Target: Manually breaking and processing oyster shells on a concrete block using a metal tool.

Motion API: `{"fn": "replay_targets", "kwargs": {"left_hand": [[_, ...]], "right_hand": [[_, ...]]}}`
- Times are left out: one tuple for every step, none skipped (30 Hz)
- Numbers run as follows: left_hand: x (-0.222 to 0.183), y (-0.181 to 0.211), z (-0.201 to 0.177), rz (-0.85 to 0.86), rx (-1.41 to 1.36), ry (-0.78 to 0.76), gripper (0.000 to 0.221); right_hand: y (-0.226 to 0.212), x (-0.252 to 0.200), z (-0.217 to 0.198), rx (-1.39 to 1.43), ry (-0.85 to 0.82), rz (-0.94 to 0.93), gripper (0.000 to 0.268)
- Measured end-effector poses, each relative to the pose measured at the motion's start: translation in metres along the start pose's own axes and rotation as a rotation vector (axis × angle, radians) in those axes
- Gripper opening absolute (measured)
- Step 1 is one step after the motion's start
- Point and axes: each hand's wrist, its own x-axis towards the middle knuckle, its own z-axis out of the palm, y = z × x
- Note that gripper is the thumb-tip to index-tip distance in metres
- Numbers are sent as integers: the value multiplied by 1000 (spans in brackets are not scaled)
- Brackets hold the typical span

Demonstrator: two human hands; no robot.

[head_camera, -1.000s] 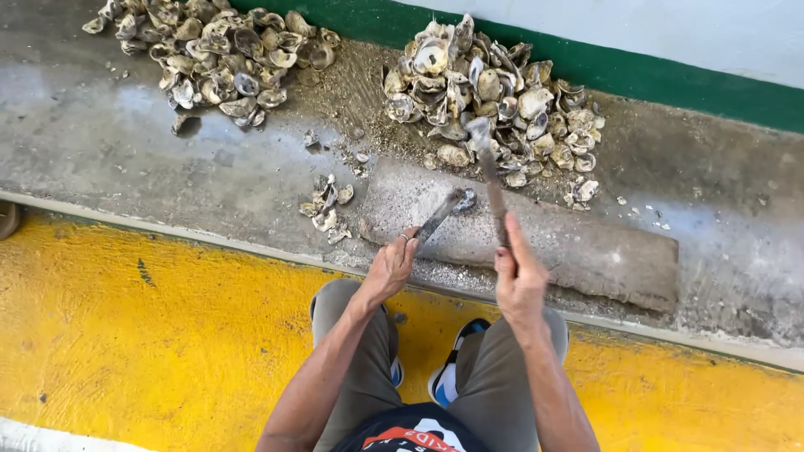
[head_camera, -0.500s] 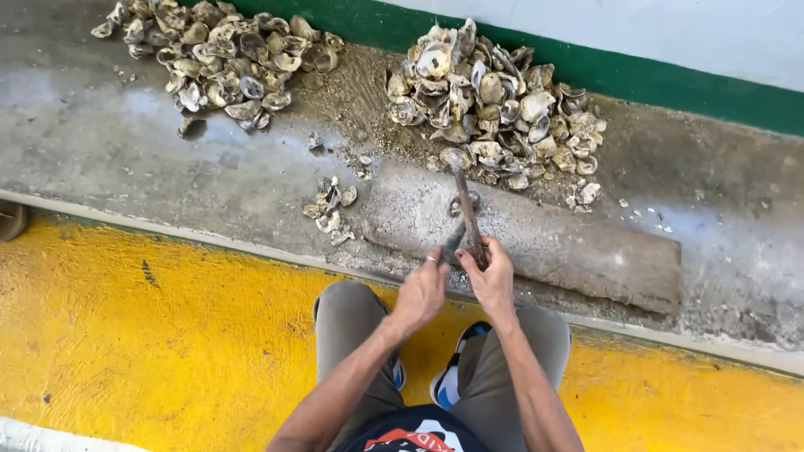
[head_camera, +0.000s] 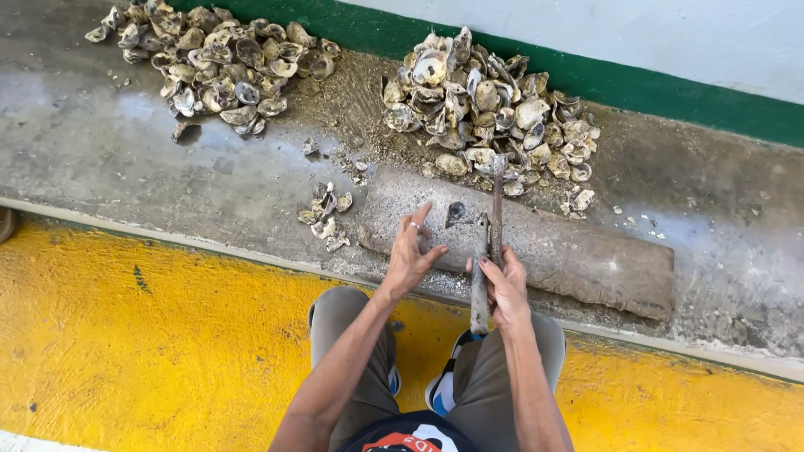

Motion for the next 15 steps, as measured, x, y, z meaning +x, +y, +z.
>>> {"fn": "replay_targets", "kwargs": {"left_hand": [[5, 3, -4, 2, -1, 0, 79], [10, 6, -7, 88, -34, -38, 83], [14, 9, -11, 172, -66, -79, 87], [17, 9, -12, 172, -67, -81, 87], [16, 9, -12, 145, -132, -136, 81], [15, 9, -13, 118, -197, -191, 75], [17, 9, -11, 120, -195, -190, 75], [19, 8, -10, 35, -243, -204, 70], [19, 8, -9, -53, -291, -219, 64], [16, 7, -8, -55, -291, -219, 64], [16, 6, -7, -71, -306, -209, 62], [17, 4, -5, -88, -321, -200, 60], [17, 11, -7, -91, -322, -201, 60], [16, 18, -10, -49, -330, -192, 59], [15, 24, -12, -8, -337, -182, 57]], "right_hand": [[-8, -8, 4, -1, 0, -2, 30], [-16, -15, 7, 54, -46, 27, 33], [-24, -24, 10, 110, -90, 57, 38], [-27, -24, 11, 110, -89, 56, 38], [-29, -28, 11, 166, -127, 62, 36], [-30, -32, 11, 221, -165, 67, 35], [-28, -30, 10, 222, -166, 65, 35], [-27, -29, 9, 294, -200, 66, 35], [-25, -30, 7, 365, -231, 71, 36], [-26, -33, 9, 366, -231, 73, 36], [-27, -33, 10, 420, -262, 73, 36], [-29, -33, 11, 474, -293, 74, 37], [-32, -35, 13, 474, -291, 75, 37], [-35, -37, 15, 440, -255, 70, 39], [-38, -39, 17, 405, -220, 65, 40]]}}
